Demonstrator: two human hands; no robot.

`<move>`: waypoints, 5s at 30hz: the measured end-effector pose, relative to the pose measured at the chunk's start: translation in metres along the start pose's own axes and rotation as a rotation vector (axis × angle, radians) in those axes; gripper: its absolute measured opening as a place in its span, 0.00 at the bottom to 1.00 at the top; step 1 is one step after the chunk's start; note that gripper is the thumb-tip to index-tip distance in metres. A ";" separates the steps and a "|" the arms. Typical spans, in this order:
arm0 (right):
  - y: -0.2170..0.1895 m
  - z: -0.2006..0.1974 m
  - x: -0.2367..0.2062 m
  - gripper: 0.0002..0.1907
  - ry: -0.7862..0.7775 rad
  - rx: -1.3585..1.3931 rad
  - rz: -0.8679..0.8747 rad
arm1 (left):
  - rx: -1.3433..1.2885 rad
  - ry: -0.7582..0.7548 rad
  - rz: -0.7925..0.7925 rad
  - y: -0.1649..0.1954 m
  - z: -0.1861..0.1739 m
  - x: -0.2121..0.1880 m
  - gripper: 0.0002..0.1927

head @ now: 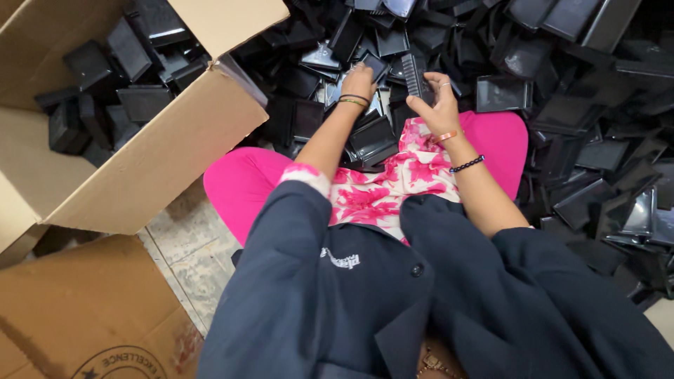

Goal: The person sits on the floor among piles of black plastic boxes and sorts them one at a time, picking each from a large pile, turning it over in their hands, and placing it into an open cardboard box beside them. They continue moving items from the floor pile into the boxes throughout the episode.

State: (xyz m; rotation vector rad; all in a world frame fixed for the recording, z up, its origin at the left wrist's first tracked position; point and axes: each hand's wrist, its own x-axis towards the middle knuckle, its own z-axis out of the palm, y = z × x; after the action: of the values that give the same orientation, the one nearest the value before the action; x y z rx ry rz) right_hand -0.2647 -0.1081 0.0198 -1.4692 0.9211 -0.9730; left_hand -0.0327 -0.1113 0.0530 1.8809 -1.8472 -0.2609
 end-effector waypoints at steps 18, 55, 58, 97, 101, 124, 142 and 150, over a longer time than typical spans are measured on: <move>-0.085 0.118 -0.030 0.35 -0.283 0.108 -0.011 | -1.813 0.154 -0.793 -0.033 -0.028 -0.089 0.40; -0.141 0.131 -0.039 0.30 -0.345 0.161 0.320 | -1.128 0.283 -0.297 -0.049 -0.079 -0.129 0.23; -0.129 0.131 -0.029 0.31 -0.544 0.059 0.108 | -0.475 0.429 -0.224 -0.059 -0.138 -0.144 0.23; -0.008 0.023 0.039 0.40 -0.042 -1.317 0.097 | 0.355 0.131 -0.164 -0.012 -0.004 0.071 0.17; -0.003 0.032 0.039 0.40 -0.012 -1.294 0.129 | 0.474 0.290 -0.150 -0.018 -0.005 0.072 0.32; -0.038 0.113 0.004 0.35 -0.058 0.205 0.071 | -1.882 0.147 -0.829 -0.028 -0.003 -0.060 0.29; -0.094 0.125 -0.030 0.29 -0.135 -0.056 -0.040 | -1.558 0.220 -0.696 -0.021 -0.031 -0.084 0.36; -0.081 0.125 -0.048 0.28 -0.103 -0.314 -0.186 | -1.659 0.179 -0.879 -0.017 -0.016 -0.089 0.35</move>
State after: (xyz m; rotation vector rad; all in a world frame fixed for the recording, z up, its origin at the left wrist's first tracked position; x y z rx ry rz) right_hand -0.1628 -0.0109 0.0873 -1.8805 0.9025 -0.9040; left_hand -0.0162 -0.0219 0.0412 1.1213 -0.1154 -1.3101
